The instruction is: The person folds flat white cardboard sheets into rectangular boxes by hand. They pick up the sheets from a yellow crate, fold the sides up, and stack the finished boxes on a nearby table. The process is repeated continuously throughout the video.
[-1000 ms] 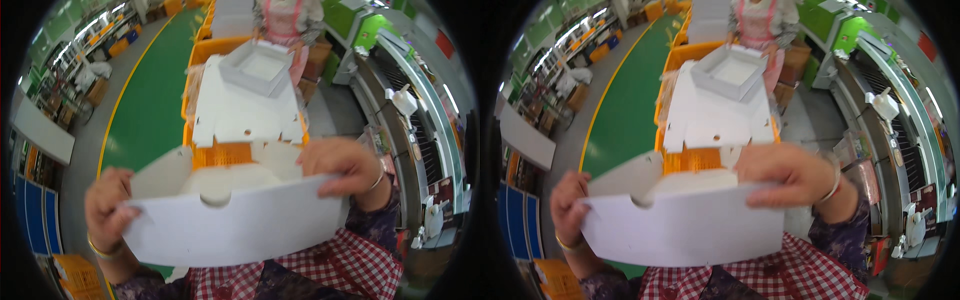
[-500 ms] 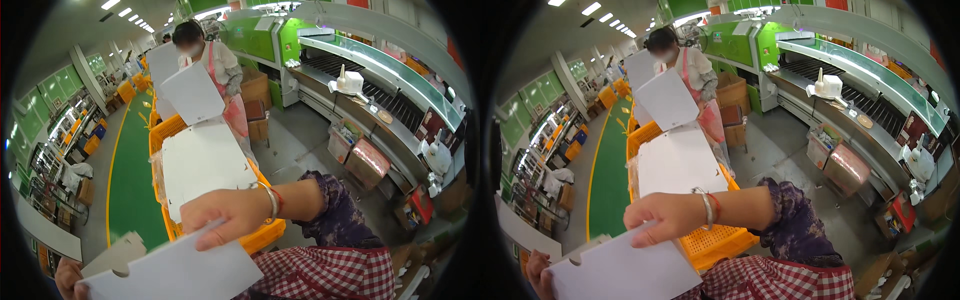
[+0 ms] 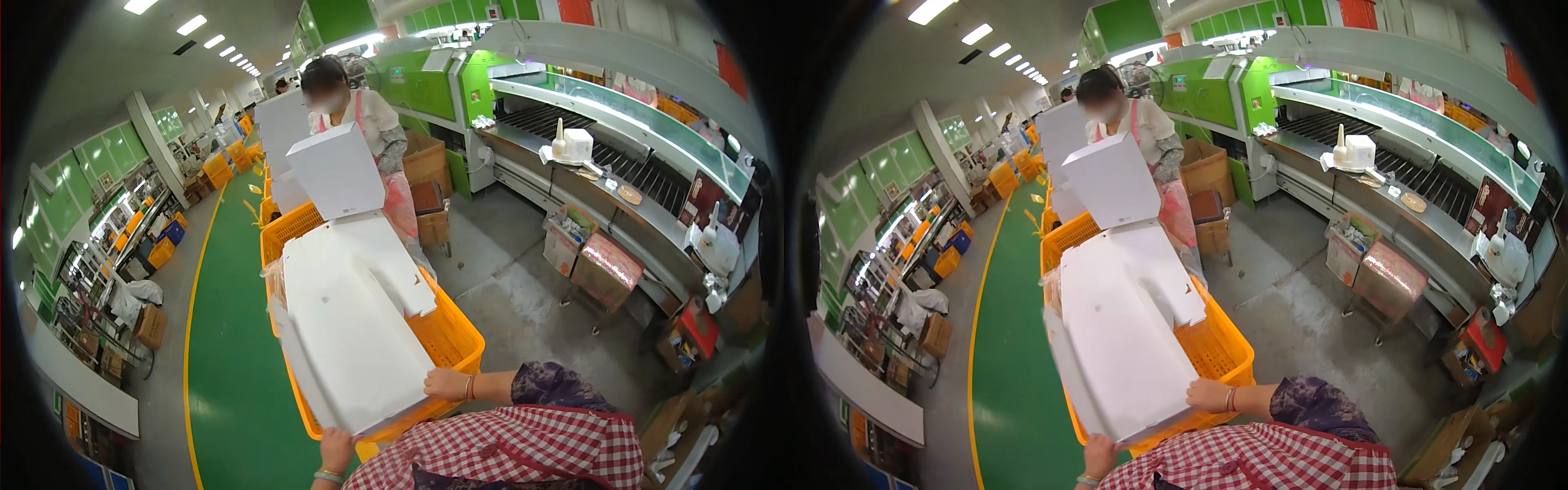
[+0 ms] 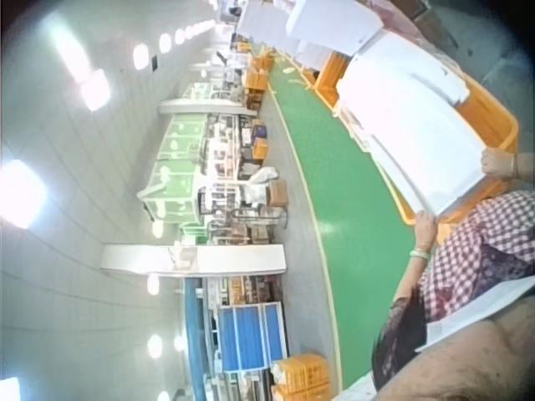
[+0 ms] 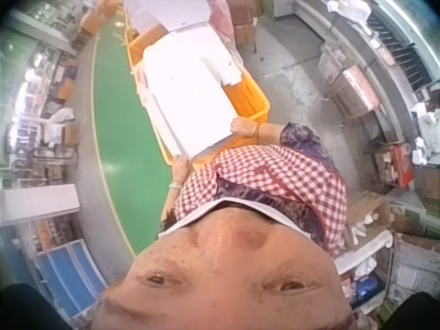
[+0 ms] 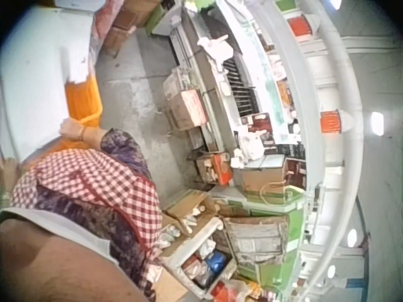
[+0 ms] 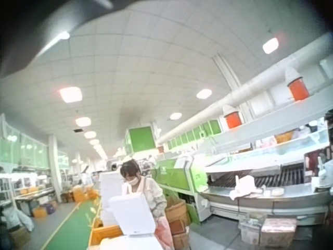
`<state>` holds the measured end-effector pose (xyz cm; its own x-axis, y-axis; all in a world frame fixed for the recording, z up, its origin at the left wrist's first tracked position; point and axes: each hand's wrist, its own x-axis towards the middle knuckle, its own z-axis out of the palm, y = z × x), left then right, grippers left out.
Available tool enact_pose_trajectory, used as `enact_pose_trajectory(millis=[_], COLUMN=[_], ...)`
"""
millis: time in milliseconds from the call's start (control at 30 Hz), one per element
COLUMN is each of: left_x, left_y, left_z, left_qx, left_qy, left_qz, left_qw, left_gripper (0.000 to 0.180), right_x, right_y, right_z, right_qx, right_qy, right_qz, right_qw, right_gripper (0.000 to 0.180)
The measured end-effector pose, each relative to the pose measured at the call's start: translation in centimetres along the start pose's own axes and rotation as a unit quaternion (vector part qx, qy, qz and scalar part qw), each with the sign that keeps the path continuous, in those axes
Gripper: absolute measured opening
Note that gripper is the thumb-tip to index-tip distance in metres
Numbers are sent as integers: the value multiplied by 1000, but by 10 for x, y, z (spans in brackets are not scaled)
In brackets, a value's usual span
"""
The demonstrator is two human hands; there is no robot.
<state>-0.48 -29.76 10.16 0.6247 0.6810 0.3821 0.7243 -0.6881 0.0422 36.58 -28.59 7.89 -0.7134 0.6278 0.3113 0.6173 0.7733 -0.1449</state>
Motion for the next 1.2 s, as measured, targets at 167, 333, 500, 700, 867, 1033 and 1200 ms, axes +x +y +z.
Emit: enact_pose_trajectory(millis=[167, 333, 500, 700, 867, 1033, 1200], left_x=[-22, -12, -5, -12, -13, -9, -17], left_y=[-5, 5, 8, 11, 10, 13, 7], left_z=[12, 18, 22, 12, 21, 12, 24], left_qx=[-14, -127, -147, -130, -159, -186, -207], left_qy=[-121, -177, -186, -204, -199, -212, -237], left_qz=[-14, -18, -14, -55, -58, -80, -76], left_qw=[992, 976, 971, 969, 965, 956, 946], left_gripper=[29, 30, 30, 31, 33, 32, 27], right_x=[9, 15, 27, 52, 55, 47, 38], right_y=[-23, -44, -52, -64, -55, -50, -43], right_z=[12, 15, 29, 13, 13, 15, 8], right_qx=[-19, -13, 35, 65, 51, 58, 154], right_qy=[-93, -140, -174, -249, -333, -253, -198], right_qz=[36, 30, 116, 157, 170, 155, 176], right_qw=[995, 990, 977, 953, 926, 953, 952], right_gripper=[7, 9, 17, 32, 37, 36, 32])
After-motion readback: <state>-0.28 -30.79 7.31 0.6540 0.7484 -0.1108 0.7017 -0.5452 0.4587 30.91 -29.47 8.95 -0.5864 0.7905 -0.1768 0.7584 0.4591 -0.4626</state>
